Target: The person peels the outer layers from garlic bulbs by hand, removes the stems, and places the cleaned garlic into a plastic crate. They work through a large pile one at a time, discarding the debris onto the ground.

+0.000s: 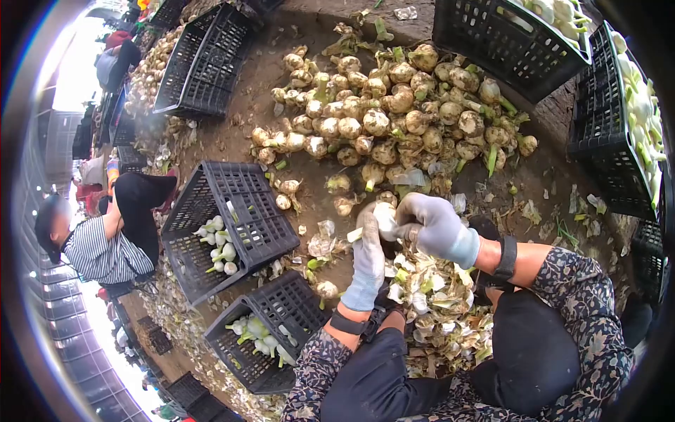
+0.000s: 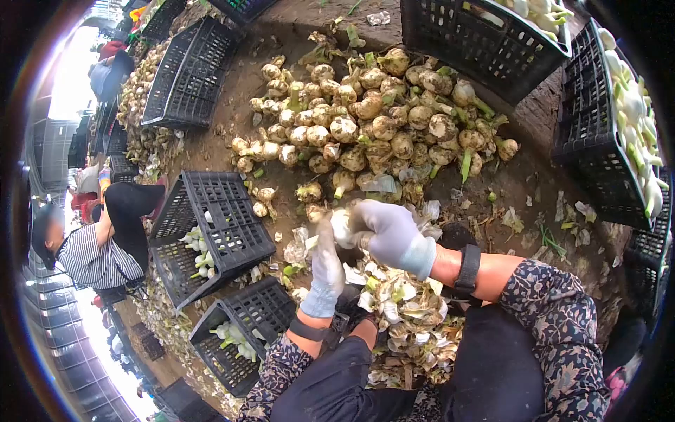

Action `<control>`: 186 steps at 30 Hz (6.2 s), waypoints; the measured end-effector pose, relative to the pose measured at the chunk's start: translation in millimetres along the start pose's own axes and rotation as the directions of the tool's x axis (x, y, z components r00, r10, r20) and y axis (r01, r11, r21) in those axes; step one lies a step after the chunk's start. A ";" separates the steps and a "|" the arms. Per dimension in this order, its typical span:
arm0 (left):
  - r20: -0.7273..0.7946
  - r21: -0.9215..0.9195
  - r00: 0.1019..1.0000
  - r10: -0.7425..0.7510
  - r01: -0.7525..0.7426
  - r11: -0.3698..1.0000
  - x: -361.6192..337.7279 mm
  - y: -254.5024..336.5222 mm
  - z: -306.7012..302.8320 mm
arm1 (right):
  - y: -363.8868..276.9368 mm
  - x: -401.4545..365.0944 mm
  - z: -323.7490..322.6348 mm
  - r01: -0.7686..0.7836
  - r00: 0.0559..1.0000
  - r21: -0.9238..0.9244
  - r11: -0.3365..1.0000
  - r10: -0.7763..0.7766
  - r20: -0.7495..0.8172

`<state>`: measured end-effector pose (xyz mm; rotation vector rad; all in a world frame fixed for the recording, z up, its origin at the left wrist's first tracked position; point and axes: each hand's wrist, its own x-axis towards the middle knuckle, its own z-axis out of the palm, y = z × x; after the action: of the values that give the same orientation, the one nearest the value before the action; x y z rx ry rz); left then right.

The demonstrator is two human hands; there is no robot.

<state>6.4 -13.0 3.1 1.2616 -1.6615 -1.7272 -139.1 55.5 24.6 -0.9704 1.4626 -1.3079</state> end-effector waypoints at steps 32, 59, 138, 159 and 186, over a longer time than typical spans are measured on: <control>0.303 -0.717 0.794 -0.528 0.554 0.423 -0.8 10.4 -20.2 | -26.2 15.5 -1.8 0.335 0.935 -0.301 0.893 -0.275 0.223; 0.061 0.939 0.997 -0.038 -0.045 0.342 92.5 3.9 -154.6 | 35.6 -39.9 -9.2 0.242 0.685 -0.727 0.643 0.418 0.597; 0.615 -0.650 0.723 -0.315 0.691 0.316 13.1 14.7 0.8 | 10.6 5.2 -25.5 0.057 0.990 -0.444 0.894 -0.109 -0.092; 0.556 -0.702 0.806 -0.201 0.585 0.406 20.9 2.2 -19.8 | -9.2 -0.5 -42.8 -0.327 0.945 0.527 0.785 0.259 0.200; 0.412 -0.620 0.880 -0.237 0.461 0.635 5.4 -8.4 -20.5 | 7.5 12.1 -30.2 -0.559 0.811 0.442 0.702 0.350 0.469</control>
<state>22.9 -27.1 -3.8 1.0016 -0.6905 -2.5573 -171.2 53.0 16.0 -0.3628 0.8659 -1.0193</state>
